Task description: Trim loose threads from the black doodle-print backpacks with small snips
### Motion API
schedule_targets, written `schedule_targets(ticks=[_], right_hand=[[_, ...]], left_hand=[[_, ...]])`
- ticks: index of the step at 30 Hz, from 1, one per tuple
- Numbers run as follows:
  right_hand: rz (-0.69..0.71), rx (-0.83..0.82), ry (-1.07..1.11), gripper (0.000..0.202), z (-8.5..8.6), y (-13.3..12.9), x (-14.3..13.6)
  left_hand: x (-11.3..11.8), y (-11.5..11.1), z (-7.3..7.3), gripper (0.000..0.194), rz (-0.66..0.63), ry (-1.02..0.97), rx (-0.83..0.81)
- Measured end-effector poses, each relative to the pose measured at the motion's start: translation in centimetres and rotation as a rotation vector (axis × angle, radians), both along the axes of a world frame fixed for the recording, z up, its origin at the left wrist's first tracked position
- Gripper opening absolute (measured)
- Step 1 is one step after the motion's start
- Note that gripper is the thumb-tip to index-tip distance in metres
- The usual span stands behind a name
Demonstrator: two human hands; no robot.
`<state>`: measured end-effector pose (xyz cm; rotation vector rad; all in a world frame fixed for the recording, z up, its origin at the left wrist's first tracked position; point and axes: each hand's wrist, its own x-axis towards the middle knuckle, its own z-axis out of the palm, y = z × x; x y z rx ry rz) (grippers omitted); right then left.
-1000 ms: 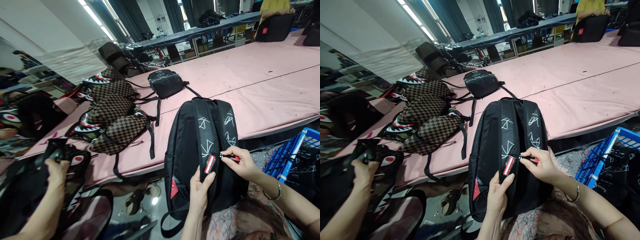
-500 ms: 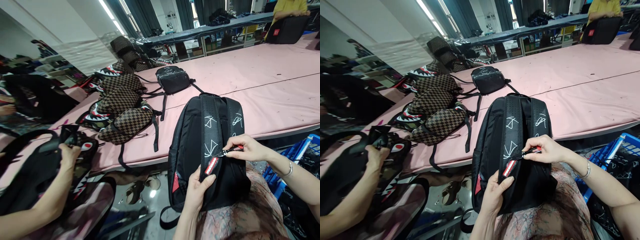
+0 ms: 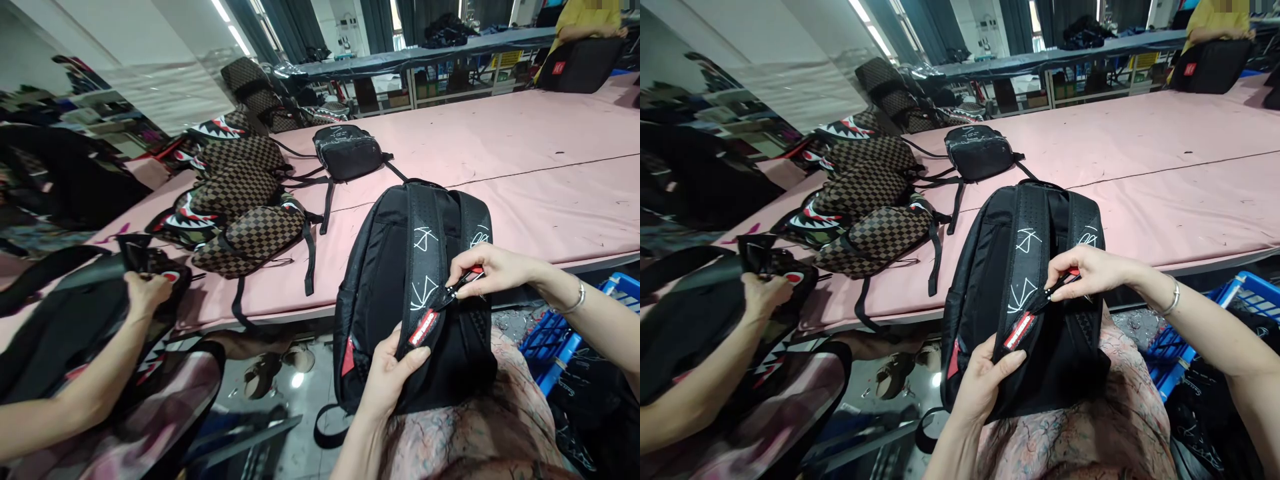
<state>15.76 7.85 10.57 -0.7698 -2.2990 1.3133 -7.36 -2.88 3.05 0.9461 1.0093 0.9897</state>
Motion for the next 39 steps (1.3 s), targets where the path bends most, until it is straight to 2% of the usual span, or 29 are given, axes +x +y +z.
schedule_targets(ticks=[5,9,17,25,39], right_hand=[[0.124,0.064,-0.046,0.026,0.7,1.0,-0.7],[0.172,0.100,-0.038,0.024,0.8,1.1,-1.2],[0.103,0.013,-0.086,0.026,1.5,1.3,-0.9],[0.154,0.123,-0.100,0.025,2.0,1.3,-1.3],[0.154,0.126,-0.088,0.026,1.9,1.4,-1.1]], left_hand=[[-0.7,0.0,-0.4,0.033,-0.075,0.056,0.055],[-0.7,0.1,-0.1,0.035,-0.103,0.056,0.077],[-0.8,0.4,0.4,0.036,-0.102,0.084,0.100],[-0.7,0.4,1.2,0.037,-0.106,0.072,0.116],[-0.8,0.4,1.3,0.038,-0.116,0.054,0.083]])
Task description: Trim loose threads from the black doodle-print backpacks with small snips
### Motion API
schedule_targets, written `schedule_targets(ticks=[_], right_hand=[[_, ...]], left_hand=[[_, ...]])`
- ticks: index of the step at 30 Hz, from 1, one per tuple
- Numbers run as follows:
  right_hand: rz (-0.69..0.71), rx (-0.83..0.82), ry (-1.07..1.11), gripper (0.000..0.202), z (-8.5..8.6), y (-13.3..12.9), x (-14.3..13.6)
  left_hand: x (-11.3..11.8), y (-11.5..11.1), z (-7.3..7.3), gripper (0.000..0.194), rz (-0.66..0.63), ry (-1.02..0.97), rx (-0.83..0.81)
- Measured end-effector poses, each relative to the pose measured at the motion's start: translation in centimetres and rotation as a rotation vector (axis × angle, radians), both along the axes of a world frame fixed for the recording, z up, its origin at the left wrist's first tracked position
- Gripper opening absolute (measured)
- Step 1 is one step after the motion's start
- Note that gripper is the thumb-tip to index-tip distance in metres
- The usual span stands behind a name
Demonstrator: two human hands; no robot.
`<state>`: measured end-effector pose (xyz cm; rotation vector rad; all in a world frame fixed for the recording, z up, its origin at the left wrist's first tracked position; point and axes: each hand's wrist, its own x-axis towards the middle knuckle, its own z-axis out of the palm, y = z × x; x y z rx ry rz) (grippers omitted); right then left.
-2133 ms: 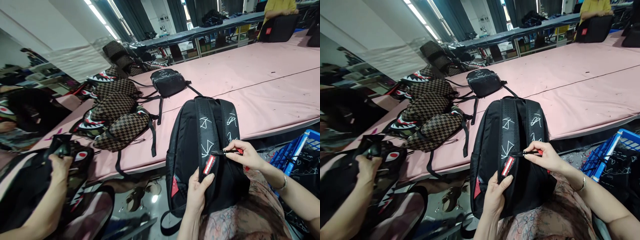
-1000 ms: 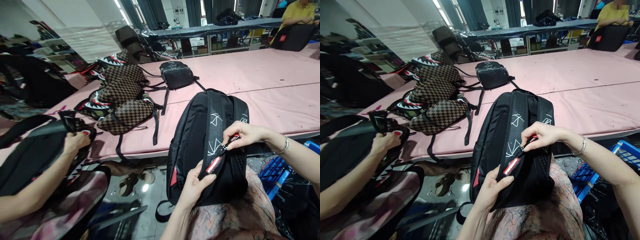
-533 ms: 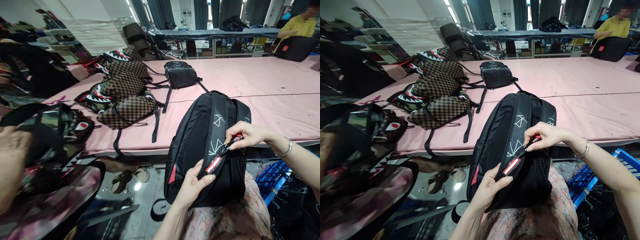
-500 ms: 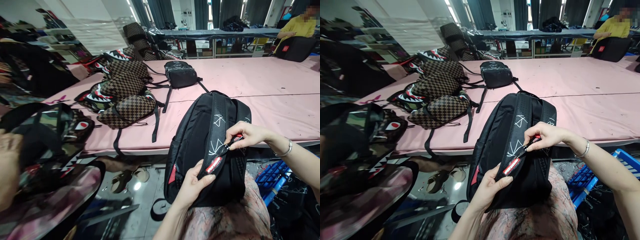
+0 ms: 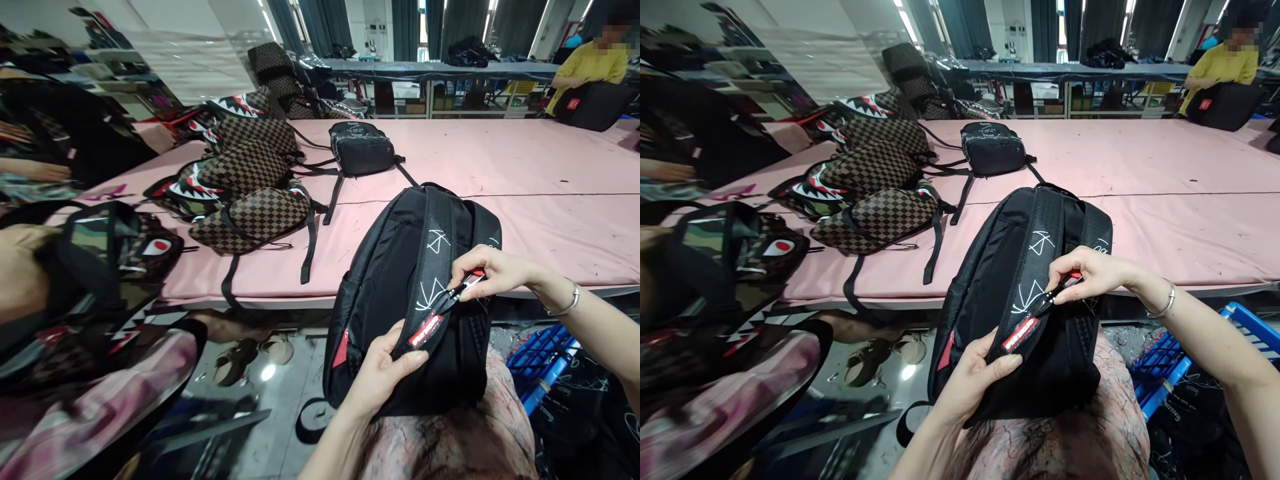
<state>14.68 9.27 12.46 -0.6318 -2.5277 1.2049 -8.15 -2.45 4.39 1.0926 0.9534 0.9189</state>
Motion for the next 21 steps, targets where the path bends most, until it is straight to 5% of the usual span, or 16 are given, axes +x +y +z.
schedule_targets(ticks=[21], right_hand=[[0.039,-0.006,0.027,0.025,-0.4,0.1,-0.3]], left_hand=[[0.1,0.1,0.4,0.038,0.002,0.007,0.012]])
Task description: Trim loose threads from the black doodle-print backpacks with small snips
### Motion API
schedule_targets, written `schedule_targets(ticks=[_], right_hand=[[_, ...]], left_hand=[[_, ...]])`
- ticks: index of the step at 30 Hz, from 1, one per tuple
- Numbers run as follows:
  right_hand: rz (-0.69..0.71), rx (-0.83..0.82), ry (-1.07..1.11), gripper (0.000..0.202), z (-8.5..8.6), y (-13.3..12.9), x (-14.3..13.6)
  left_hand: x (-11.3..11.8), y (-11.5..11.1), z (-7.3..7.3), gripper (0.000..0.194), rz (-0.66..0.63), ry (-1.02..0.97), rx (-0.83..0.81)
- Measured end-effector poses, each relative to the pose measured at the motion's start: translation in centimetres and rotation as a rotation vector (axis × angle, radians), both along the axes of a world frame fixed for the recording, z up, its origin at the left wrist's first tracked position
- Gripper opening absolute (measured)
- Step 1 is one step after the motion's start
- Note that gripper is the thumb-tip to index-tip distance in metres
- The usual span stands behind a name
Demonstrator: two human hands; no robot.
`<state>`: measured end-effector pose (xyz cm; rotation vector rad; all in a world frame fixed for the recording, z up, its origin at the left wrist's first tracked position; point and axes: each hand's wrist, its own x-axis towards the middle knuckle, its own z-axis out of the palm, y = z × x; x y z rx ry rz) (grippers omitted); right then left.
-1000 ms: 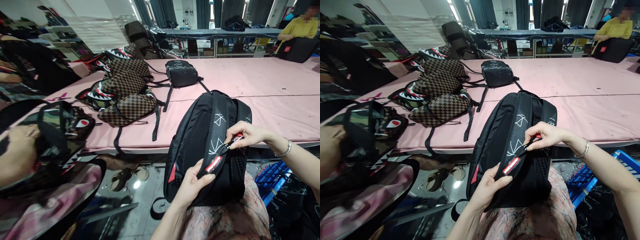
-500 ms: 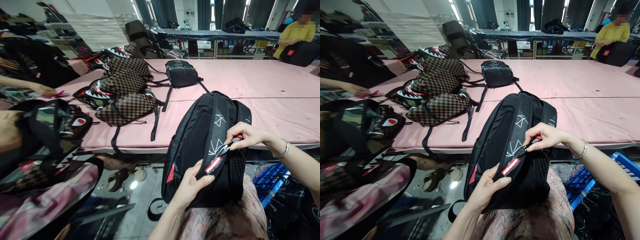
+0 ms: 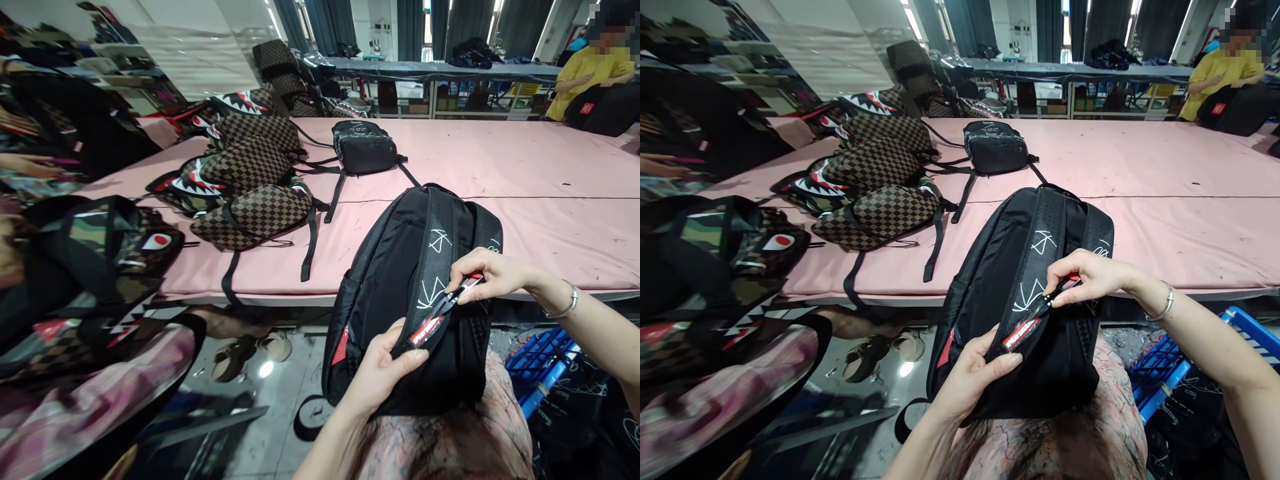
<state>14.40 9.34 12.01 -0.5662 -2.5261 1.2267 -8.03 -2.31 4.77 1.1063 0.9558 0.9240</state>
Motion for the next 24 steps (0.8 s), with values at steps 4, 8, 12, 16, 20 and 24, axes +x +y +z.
schedule_targets(ticks=[4,8,12,16,20,24], right_hand=[[-0.001,0.030,-0.009,0.027,0.1,-0.2,-0.3],[0.015,0.059,-0.003,0.026,0.2,-0.5,-0.6],[0.013,0.090,-0.015,0.025,0.4,-0.8,-0.9],[0.011,0.120,0.008,0.022,0.4,-1.2,-1.0],[0.010,0.123,0.029,0.020,0.3,-1.4,-1.0],[0.008,0.125,0.053,0.018,0.1,-1.7,-1.1]], left_hand=[[0.0,0.1,0.1,0.036,-0.014,0.019,0.023],[0.0,0.1,0.3,0.028,-0.015,0.034,0.048],[0.1,0.1,0.5,0.026,-0.001,0.050,0.068],[0.2,0.1,0.6,0.030,-0.005,0.043,0.087],[0.3,0.1,0.7,0.032,-0.014,0.038,0.100],[0.4,0.2,0.6,0.030,-0.008,0.041,0.102]])
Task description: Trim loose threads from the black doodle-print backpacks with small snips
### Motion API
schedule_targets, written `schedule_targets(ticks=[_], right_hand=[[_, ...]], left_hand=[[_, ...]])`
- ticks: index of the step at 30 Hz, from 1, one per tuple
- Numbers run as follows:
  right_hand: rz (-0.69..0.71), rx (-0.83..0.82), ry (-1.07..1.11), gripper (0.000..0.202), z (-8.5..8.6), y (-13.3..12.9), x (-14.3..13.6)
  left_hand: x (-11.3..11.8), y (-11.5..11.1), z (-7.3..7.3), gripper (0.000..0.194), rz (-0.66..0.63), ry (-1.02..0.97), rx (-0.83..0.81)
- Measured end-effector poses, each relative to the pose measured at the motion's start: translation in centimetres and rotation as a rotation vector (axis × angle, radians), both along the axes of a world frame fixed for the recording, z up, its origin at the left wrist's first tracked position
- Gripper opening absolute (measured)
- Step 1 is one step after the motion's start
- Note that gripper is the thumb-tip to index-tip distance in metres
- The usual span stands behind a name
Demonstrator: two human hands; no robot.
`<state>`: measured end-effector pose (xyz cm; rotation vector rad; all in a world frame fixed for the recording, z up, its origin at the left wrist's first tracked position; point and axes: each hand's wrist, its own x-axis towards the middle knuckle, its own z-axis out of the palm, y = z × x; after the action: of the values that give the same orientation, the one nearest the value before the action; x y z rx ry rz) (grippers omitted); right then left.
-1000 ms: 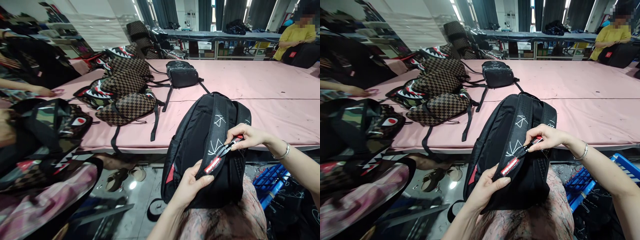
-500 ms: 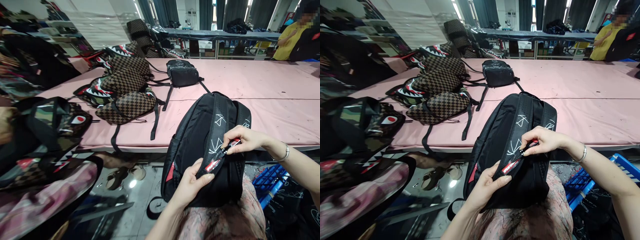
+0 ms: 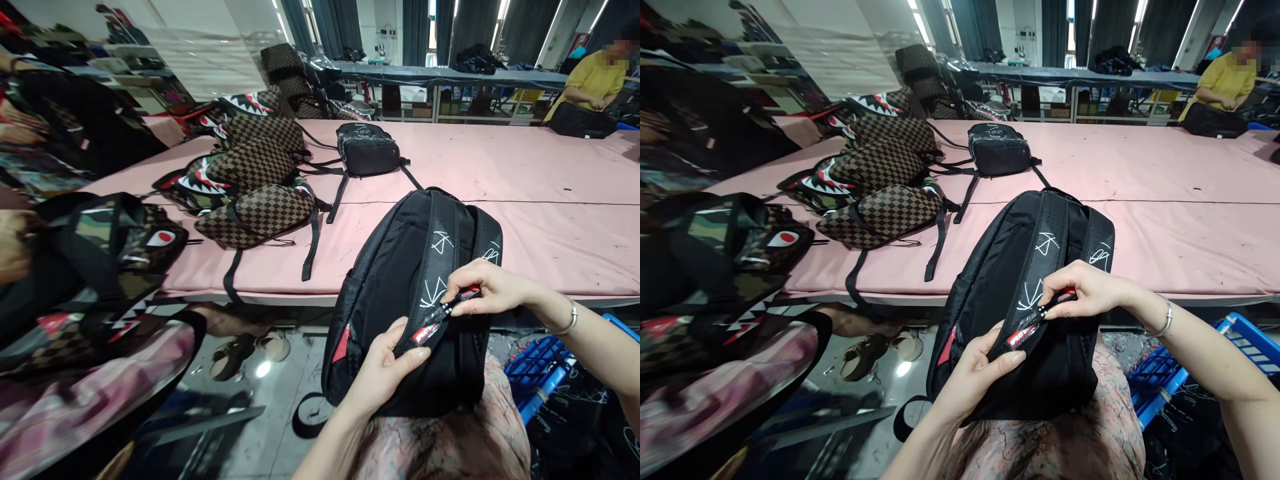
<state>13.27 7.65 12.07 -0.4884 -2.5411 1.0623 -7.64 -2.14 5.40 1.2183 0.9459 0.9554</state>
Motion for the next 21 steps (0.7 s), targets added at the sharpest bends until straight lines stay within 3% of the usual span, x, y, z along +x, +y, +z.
schedule_targets(ticks=[5,13,21], right_hand=[[0.001,-0.024,0.042,0.018,-0.7,-0.2,0.0],[-0.147,-0.046,0.058,0.019,-1.1,0.1,1.8],[-0.099,-0.007,0.044,0.019,-1.1,0.0,1.1]], left_hand=[[0.0,0.1,-0.2,0.035,-0.011,-0.043,-0.026],[-0.3,0.1,-0.8,0.037,-0.008,-0.068,-0.102],[-0.3,0.0,-0.7,0.039,-0.013,-0.072,-0.117]])
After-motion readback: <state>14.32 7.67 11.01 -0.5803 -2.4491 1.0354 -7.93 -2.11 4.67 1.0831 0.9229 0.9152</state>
